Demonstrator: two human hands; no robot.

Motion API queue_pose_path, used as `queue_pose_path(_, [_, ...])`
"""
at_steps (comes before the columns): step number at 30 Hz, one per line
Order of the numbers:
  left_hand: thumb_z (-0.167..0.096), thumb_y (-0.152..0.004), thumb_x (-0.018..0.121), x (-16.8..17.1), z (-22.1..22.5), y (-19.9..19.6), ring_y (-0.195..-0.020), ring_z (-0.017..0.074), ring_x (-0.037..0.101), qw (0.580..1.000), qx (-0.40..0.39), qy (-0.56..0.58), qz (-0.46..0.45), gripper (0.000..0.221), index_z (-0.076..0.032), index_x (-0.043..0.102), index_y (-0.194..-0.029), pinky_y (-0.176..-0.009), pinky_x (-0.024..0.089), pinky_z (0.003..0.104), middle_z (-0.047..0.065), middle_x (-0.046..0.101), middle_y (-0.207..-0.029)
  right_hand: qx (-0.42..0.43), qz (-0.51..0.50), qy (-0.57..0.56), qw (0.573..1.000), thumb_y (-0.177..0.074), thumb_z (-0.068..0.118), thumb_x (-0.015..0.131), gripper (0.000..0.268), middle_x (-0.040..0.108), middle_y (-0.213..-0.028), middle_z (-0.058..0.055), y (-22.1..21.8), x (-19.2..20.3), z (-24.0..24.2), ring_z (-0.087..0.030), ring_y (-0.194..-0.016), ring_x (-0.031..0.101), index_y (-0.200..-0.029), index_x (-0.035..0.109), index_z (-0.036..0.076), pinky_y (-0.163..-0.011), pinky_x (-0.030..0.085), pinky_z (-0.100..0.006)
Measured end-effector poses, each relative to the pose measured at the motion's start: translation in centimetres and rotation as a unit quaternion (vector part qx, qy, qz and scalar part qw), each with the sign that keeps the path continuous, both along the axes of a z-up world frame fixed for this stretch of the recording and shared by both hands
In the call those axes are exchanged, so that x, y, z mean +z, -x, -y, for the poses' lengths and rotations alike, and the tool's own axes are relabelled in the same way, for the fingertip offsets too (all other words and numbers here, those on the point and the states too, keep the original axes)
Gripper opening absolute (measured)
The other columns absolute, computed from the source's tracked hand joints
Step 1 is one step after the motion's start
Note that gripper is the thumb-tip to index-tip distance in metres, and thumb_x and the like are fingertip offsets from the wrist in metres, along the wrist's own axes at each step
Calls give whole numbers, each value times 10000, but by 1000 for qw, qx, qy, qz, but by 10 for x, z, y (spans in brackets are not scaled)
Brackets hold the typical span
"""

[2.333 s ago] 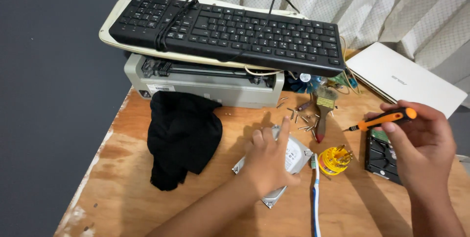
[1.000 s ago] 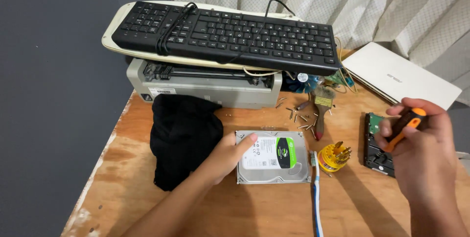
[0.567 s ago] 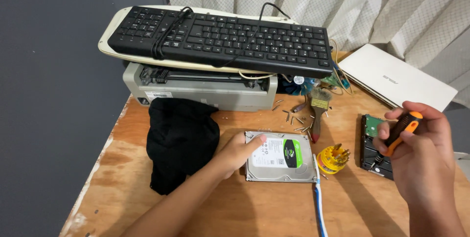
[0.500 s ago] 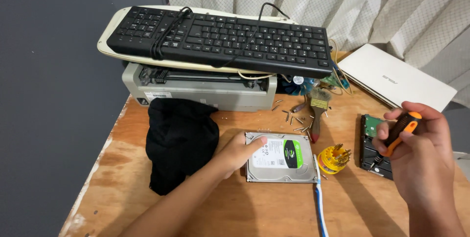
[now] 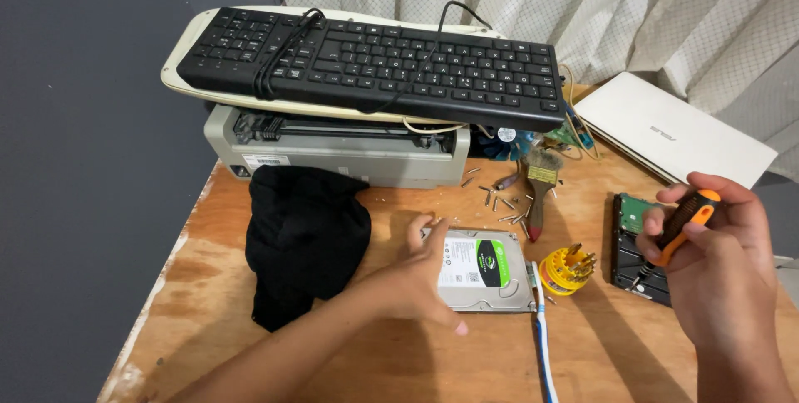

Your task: Disassembling a hard drive by removing screws with a screwdriver

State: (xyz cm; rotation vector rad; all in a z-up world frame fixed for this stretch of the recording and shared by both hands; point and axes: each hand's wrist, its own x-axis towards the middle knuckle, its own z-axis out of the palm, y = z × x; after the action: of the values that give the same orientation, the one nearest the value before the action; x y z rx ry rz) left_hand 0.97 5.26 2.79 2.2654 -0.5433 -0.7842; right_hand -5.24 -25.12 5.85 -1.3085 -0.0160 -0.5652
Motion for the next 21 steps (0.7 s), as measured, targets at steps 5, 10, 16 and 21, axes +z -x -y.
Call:
queue_pose_path(5, [-311,-582,881,13,0,6,-1429,308,356,997,-13,-79,24,1344,-67,32,-1595,-1071,466,435,91,44,-1608,-13,-19,3,1000,-911,-14,414,471,584,-1181,-113,0,-2,4,-247,-889,563,-1332,514,173,-670,393,-324])
queue_pose_path(10, [-609,-562,847,4,-2,4,-1259,366,458,958,-62,-198,197,1167,-88,330,-1470,-1020,384,571,117,349,-1482,2,-7,6,1000,-927,-10,442,476,580,-1214,-122,-3,-9,9,-243,-915,567,-1365,519,160,-710,434,-325])
queue_pose_path(16, [-689,-510,862,-18,-4,-5,-1262,385,404,939,-76,-186,278,1157,-80,429,-1393,-1049,308,546,136,427,-1409,84,72,169,979,-995,11,522,375,593,-1372,-187,-8,-10,-4,-337,-1374,605,-1352,453,100,-1114,522,-413])
queue_pose_path(21, [-649,-505,859,-22,-7,-15,-1371,340,287,953,-87,-143,253,1315,-73,283,-1538,-1139,229,503,130,352,-1461,178,99,221,954,-957,-61,562,385,596,-1401,-221,-43,2,-56,-375,-1326,659,-1306,474,76,-948,670,-459])
